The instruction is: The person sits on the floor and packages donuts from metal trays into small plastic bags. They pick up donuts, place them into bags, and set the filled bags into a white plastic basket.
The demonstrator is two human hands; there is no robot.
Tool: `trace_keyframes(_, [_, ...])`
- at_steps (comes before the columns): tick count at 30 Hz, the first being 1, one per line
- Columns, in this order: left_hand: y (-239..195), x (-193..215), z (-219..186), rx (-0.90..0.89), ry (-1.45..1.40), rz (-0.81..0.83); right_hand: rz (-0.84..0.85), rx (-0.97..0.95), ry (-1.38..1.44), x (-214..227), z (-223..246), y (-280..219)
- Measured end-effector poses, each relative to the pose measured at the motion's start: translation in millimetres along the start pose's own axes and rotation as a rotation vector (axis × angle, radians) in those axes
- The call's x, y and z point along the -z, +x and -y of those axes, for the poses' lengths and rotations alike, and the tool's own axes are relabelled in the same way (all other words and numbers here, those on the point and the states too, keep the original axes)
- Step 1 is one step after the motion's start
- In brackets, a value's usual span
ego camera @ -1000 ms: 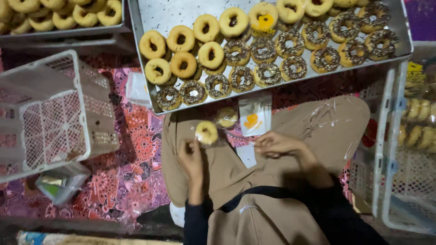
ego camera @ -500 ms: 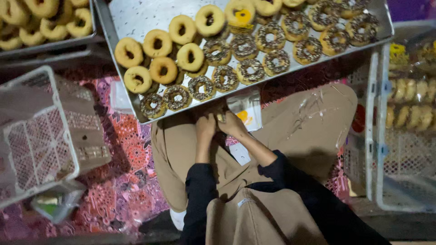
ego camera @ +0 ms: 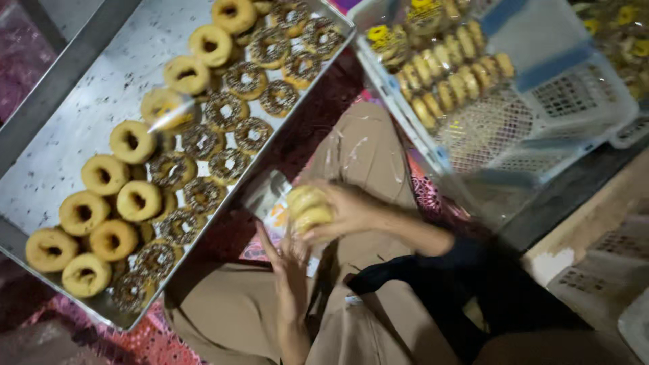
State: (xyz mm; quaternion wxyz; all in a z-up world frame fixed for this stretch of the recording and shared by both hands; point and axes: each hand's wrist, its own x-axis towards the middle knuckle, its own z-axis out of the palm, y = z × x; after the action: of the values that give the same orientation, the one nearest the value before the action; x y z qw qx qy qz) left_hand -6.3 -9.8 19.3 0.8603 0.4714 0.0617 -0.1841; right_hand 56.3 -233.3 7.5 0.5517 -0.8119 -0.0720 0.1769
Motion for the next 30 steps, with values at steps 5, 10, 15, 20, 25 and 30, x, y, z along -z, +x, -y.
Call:
trace_keyframes(5, [-6.6,-25.6,-22.8,-0.078,0.140,0.083,-0.627,-0.083,-0.504,179.6,-15.4,-91.2])
trace_keyframes(10, [-9.9,-1.4,-13.0,-0.031,0.152,-0.131,-0.506,-0.653,-0.573,217.8,-132.7,-119.9])
trace_keyframes(15, [-19.0,24.4,1.0,-0.037,0.092,-0.310,-0.372,-0.728,-0.857,182.8,-263.7,-99.5])
trace_keyframes(20, [-24.1,48.8,24.7,0.021,-0.032,-0.380,-0.275,-0.605,-0.587,193.7,-244.0,-99.3])
trace_keyframes(25, [-33.2,69.5,39.9,0.010,-0.076,-0.357,-0.412,-0.395,-0.829,204.4,-72.6,-86.4])
trace_keyframes(30, [-38.8,73.0,37.7,0.017,0.039,-0.474,-0.048,-0.114,-0.104,148.4,67.8,50.0])
